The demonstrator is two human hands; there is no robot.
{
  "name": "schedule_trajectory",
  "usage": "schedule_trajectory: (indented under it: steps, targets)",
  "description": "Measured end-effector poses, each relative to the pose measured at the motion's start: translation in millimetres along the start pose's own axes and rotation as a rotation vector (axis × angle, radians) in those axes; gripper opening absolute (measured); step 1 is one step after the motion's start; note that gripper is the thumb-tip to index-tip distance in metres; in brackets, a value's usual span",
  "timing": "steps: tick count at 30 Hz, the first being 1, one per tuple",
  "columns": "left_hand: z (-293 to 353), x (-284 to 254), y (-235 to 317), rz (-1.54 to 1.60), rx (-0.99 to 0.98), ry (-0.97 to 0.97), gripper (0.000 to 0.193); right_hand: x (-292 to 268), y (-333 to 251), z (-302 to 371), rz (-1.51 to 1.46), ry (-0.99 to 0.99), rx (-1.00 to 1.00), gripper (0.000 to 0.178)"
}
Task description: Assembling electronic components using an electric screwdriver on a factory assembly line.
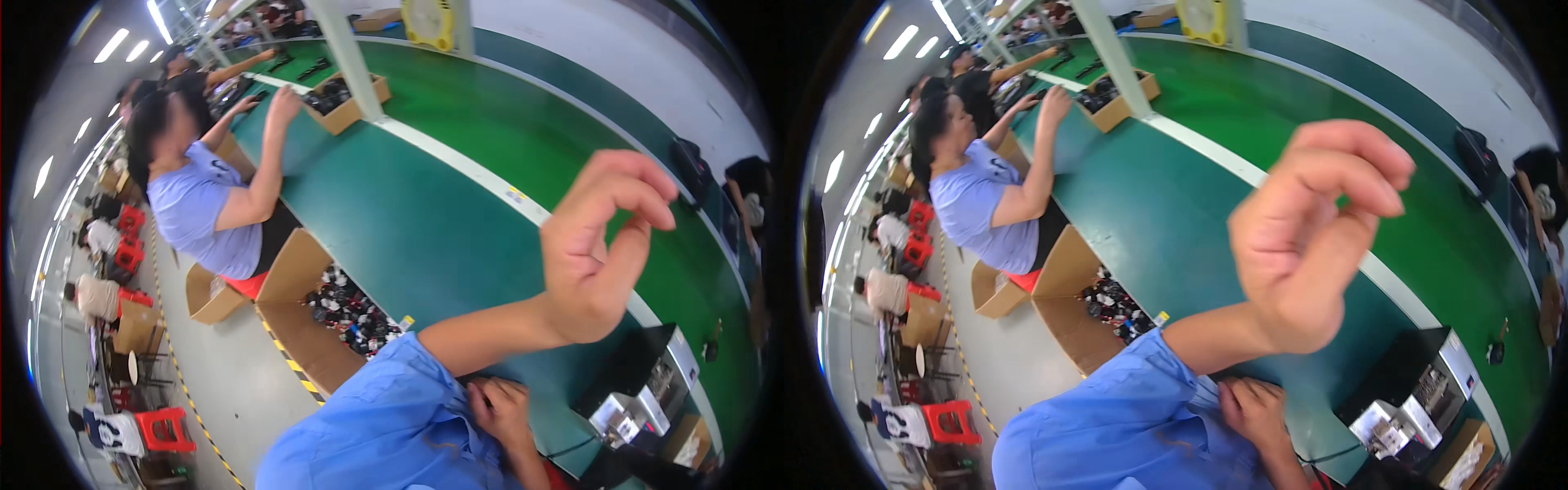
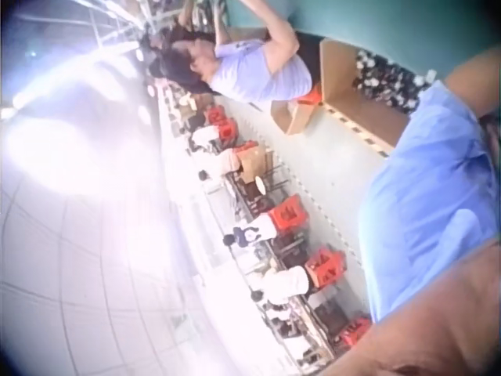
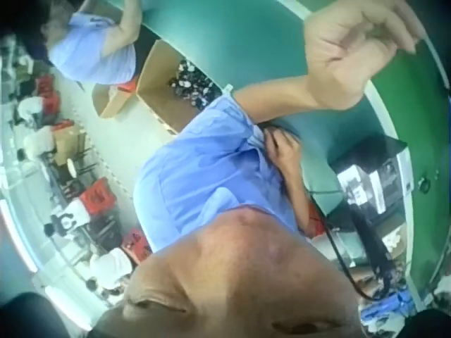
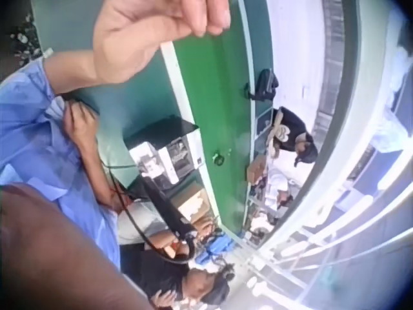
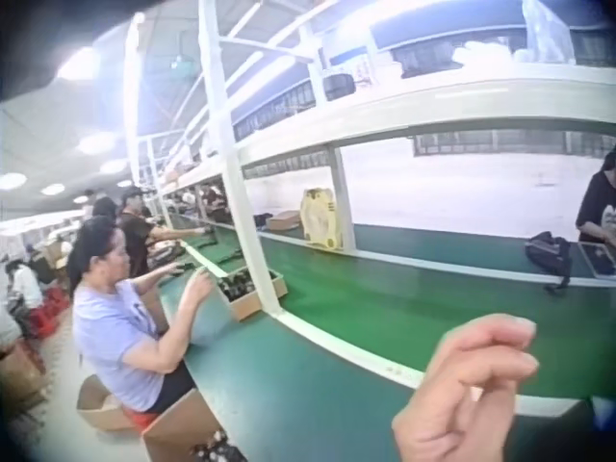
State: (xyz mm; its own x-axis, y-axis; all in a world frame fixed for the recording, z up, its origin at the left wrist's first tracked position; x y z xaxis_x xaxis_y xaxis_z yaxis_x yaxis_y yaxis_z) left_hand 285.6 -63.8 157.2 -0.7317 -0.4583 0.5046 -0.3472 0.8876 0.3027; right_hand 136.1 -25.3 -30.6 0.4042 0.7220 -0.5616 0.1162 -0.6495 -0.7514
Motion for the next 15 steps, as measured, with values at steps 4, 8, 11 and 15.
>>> schedule_trajectory:
  steps: [4, 8, 11, 15]
  targets:
    - [-2, -4, 5, -0.043, 0.013, 0.009, 0.027, 2, -3, 0, 0.0, -0.029, -0.005, 0.005]
    - [-1, -6, 8, -0.045, 0.02, -0.017, 0.028, 3, -7, -1, -0.01, -0.025, -0.033, 0.005]
    - [1, -6, 4, -0.044, 0.015, 0.012, 0.026, 4, -6, -1, 0.018, -0.052, -0.011, 0.006]
    - [-1, 4, 0, 0.005, -0.002, 0.004, 0.024, 3, -2, -1, 0.037, -0.001, -0.014, 0.007]
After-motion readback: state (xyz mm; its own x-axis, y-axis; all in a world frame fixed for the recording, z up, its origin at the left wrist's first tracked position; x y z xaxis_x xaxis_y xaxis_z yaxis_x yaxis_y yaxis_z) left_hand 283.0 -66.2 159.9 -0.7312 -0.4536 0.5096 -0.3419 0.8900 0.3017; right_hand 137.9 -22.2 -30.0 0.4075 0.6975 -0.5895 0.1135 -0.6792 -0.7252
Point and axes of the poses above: each hand's wrist, its own z-axis away from the middle knuckle, its own x-axis out of the palm, y = z × x, the point moved 5 cm from there along -z, towards the middle knuckle, and after that the axes turned 5 degrees about x, right-handed, at the moved point
